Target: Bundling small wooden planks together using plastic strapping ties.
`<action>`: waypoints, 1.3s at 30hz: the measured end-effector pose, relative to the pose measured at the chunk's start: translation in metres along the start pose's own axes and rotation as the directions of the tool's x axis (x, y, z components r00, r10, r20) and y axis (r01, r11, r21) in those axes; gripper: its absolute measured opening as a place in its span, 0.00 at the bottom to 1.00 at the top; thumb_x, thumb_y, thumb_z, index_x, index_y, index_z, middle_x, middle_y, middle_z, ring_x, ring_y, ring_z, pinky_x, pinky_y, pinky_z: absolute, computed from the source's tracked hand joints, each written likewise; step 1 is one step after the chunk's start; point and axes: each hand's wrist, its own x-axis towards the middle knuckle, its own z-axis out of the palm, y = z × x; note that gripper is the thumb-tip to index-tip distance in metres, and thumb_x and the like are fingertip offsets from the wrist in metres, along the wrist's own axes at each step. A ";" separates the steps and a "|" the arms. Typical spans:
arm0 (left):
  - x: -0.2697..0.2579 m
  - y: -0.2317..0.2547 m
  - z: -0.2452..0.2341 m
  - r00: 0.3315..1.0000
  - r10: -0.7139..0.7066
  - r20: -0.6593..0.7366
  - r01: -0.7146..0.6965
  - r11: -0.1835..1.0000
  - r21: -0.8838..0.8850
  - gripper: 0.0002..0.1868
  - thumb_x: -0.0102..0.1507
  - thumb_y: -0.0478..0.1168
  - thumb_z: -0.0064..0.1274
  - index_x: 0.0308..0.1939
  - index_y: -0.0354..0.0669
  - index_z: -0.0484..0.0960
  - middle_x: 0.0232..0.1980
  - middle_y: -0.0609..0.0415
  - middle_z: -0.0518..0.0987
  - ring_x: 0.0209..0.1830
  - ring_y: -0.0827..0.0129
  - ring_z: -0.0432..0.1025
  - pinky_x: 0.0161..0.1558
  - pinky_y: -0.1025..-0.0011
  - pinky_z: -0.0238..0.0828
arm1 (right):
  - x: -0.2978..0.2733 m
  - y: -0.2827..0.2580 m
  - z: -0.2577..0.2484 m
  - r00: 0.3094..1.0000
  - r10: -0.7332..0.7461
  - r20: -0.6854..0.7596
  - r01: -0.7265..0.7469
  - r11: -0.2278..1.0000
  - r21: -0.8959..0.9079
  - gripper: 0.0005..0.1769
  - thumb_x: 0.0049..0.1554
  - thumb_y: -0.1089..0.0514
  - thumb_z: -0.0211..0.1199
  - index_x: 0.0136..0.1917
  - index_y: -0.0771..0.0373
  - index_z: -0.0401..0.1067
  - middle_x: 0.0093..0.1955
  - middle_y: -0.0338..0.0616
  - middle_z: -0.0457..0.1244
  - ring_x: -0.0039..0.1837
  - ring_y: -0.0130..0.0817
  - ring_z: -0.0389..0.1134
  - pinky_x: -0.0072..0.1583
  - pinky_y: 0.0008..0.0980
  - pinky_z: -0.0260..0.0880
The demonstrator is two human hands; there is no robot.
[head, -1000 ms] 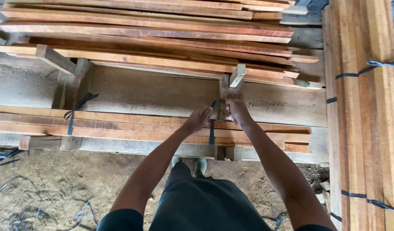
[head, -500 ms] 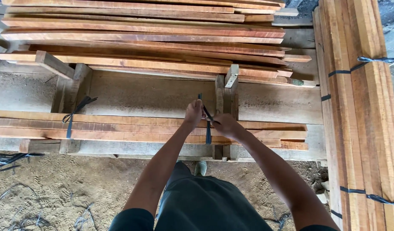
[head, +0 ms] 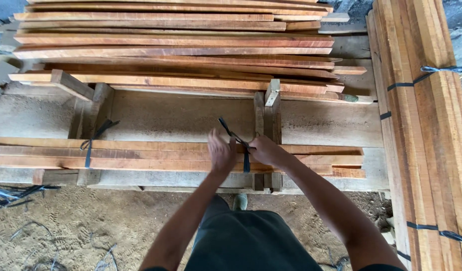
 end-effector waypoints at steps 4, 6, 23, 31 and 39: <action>-0.022 -0.012 0.007 0.970 0.043 0.239 -0.154 0.871 0.467 0.27 0.67 0.53 0.41 0.57 0.30 0.70 0.52 0.30 0.75 0.69 0.27 0.62 0.75 0.36 0.43 | -0.001 -0.022 -0.006 1.000 -0.025 -0.006 0.025 0.999 0.026 0.19 0.66 0.63 0.49 0.38 0.72 0.75 0.22 0.46 0.57 0.20 0.27 0.44 0.27 0.36 0.52; -0.021 -0.014 0.011 0.968 0.218 0.125 -0.250 0.877 0.411 0.16 0.69 0.50 0.44 0.49 0.42 0.75 0.45 0.45 0.75 0.60 0.48 0.68 0.74 0.42 0.47 | 0.000 -0.025 -0.009 1.000 -0.023 -0.012 0.024 1.000 0.006 0.20 0.66 0.62 0.50 0.35 0.69 0.73 0.23 0.47 0.59 0.19 0.27 0.47 0.27 0.33 0.52; 0.015 0.004 -0.014 0.968 -0.128 0.215 0.018 0.892 0.451 0.26 0.61 0.70 0.49 0.35 0.54 0.84 0.42 0.57 0.86 0.55 0.62 0.75 0.77 0.41 0.35 | -0.008 -0.023 -0.008 0.998 -0.029 -0.050 0.030 0.999 0.020 0.17 0.66 0.62 0.51 0.37 0.65 0.73 0.24 0.43 0.59 0.22 0.26 0.49 0.30 0.32 0.59; 0.015 0.013 0.005 0.871 -0.152 0.467 -0.055 0.915 0.400 0.25 0.65 0.60 0.47 0.24 0.47 0.80 0.34 0.50 0.84 0.58 0.55 0.75 0.77 0.36 0.27 | -0.007 -0.008 -0.002 0.999 0.040 -0.028 -0.039 0.999 0.028 0.16 0.66 0.61 0.51 0.51 0.76 0.75 0.31 0.52 0.63 0.27 0.33 0.57 0.35 0.39 0.63; 0.011 0.032 0.009 0.963 -0.133 0.233 0.071 0.963 0.259 0.19 0.69 0.50 0.46 0.25 0.58 0.83 0.28 0.57 0.85 0.37 0.67 0.83 0.66 0.66 0.50 | -0.018 -0.017 -0.010 0.978 0.189 -0.083 -0.173 0.970 0.169 0.21 0.67 0.49 0.56 0.36 0.58 0.74 0.26 0.39 0.62 0.23 0.25 0.55 0.28 0.26 0.55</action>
